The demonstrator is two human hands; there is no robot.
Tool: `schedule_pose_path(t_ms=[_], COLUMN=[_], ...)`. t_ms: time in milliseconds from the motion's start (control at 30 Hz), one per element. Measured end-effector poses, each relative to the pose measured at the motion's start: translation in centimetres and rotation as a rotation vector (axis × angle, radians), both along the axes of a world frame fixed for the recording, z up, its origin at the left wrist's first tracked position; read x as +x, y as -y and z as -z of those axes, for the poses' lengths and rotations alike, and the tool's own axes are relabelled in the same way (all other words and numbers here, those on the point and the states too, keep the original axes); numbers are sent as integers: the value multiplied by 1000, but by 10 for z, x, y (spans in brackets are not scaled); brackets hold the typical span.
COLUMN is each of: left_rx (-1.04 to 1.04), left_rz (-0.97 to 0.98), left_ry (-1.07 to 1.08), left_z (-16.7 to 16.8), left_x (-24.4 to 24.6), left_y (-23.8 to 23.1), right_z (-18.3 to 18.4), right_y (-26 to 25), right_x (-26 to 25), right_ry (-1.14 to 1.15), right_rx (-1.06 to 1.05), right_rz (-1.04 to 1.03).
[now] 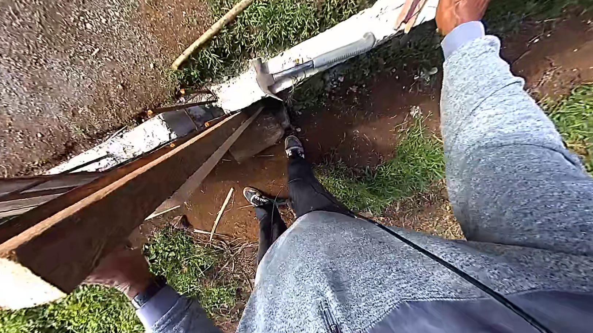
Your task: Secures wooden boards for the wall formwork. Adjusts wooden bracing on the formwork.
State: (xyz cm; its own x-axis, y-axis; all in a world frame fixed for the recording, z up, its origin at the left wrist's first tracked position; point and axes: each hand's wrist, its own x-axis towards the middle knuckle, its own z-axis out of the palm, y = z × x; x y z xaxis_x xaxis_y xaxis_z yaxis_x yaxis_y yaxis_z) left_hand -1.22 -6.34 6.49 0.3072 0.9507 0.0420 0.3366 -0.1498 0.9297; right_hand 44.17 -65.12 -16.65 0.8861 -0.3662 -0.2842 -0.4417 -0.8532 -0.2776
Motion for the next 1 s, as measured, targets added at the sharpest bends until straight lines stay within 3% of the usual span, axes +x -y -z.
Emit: schedule_pose_path(t_ms=[100,300,467,600,767,867,1000], left_rx=[-110,-300,-389,-485,-590,-662,-783], left_rz=[-14,95,184,159,393,646,1023], left_ry=[-87,-143,-256,-302,-342,-320,-400], left_z=[27,60,66,70,83,77,45], left_x=[-28,-77,-90,-98,-86,-69,-57], left_y=[-4,6,31,55,100,139,175], right_z=[11,21,-2,-38,-64,-88,-130], right_y=[-29,-45,-45,-61,-79,-119,-183], right_x=[-17,-21,-26,-64,-164,-262,-403], right_ry=[-70,-51,-75,91,183,-32,-362], right_rx=[34,130,177,392,753,915,965], right_rz=[-99,-6,48,231,307,199,-48])
